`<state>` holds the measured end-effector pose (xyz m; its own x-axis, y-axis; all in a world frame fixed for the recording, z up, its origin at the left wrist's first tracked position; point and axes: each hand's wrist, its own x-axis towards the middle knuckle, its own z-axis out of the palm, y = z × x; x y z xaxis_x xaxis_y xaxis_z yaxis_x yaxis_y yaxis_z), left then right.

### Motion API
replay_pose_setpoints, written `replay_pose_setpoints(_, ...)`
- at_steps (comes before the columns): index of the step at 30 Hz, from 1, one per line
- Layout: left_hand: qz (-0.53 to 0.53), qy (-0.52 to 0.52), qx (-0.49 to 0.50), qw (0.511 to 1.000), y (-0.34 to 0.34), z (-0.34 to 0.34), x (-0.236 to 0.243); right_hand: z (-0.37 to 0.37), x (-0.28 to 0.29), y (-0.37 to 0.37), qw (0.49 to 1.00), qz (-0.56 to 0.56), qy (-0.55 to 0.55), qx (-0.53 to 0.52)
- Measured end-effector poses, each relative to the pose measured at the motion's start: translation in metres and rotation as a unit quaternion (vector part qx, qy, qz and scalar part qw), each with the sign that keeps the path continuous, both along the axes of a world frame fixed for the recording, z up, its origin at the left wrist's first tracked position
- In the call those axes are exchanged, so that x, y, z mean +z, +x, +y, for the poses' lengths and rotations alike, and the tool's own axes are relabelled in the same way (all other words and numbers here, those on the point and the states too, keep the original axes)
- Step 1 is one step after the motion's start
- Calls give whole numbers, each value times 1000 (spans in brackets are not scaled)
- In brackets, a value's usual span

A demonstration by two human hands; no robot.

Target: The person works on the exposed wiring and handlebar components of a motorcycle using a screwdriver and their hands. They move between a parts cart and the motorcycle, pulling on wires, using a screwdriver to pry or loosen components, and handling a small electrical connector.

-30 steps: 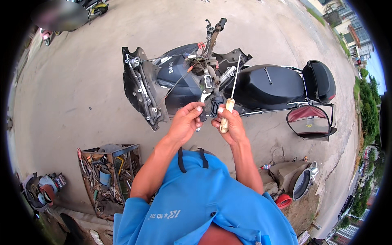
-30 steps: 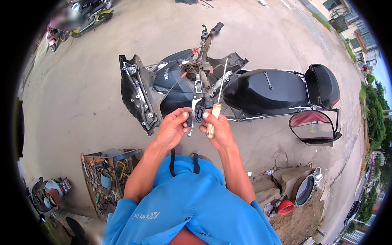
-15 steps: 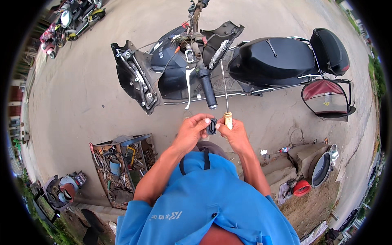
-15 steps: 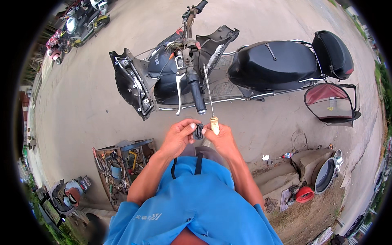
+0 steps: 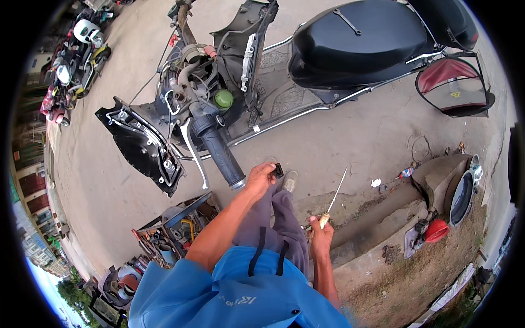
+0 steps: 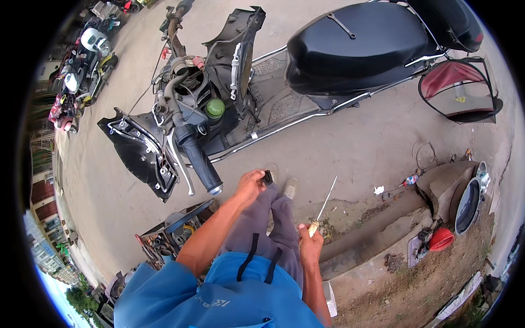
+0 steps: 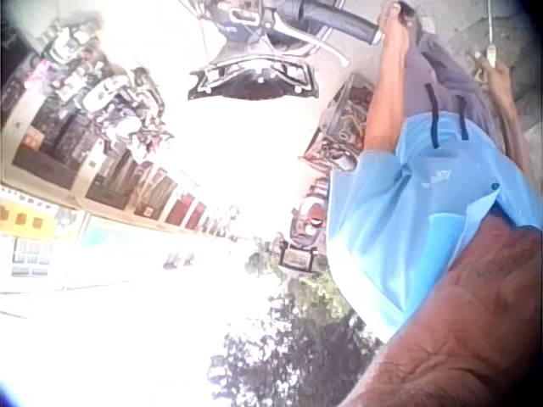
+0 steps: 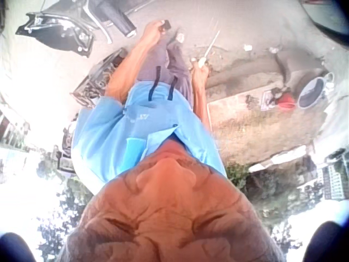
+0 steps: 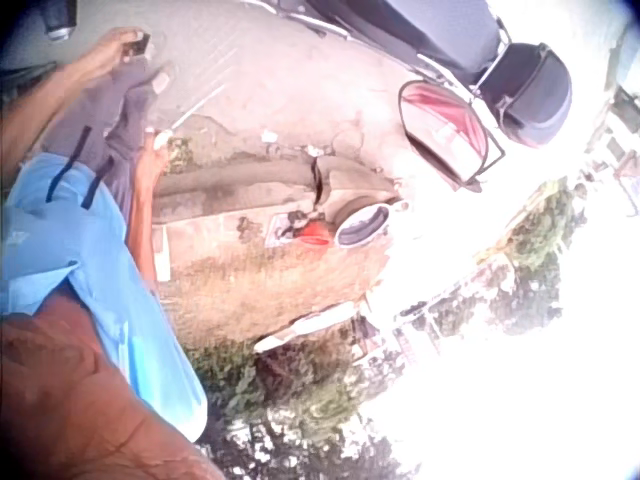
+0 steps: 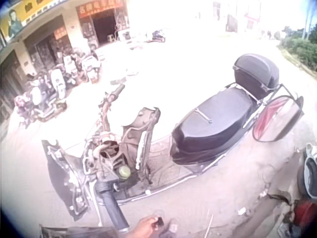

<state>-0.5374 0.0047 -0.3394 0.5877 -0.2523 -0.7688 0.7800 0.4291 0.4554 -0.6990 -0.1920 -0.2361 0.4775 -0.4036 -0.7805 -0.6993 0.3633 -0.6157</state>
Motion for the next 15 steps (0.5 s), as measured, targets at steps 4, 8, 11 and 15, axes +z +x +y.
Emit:
replay_pose_setpoints(4, 24, 107, 115, 987, 51, 25, -143, -7, -50, -85, 992, 120, 10, -40)
replay_pose_setpoints(8, 79, 209, 227, 948, 106, 58, -255, -26, -91, -168, 978, 193, 6, -85)
replay_pose_setpoints(11, 88, 263, 229, 933, 140, 78, -304, -28, -100, -207, 957, 254, -8, -138)
replay_pose_setpoints(15, 56, 359, 212, 907, 172, 82, -328, -30, -116, -253, 940, 302, 2, -157)
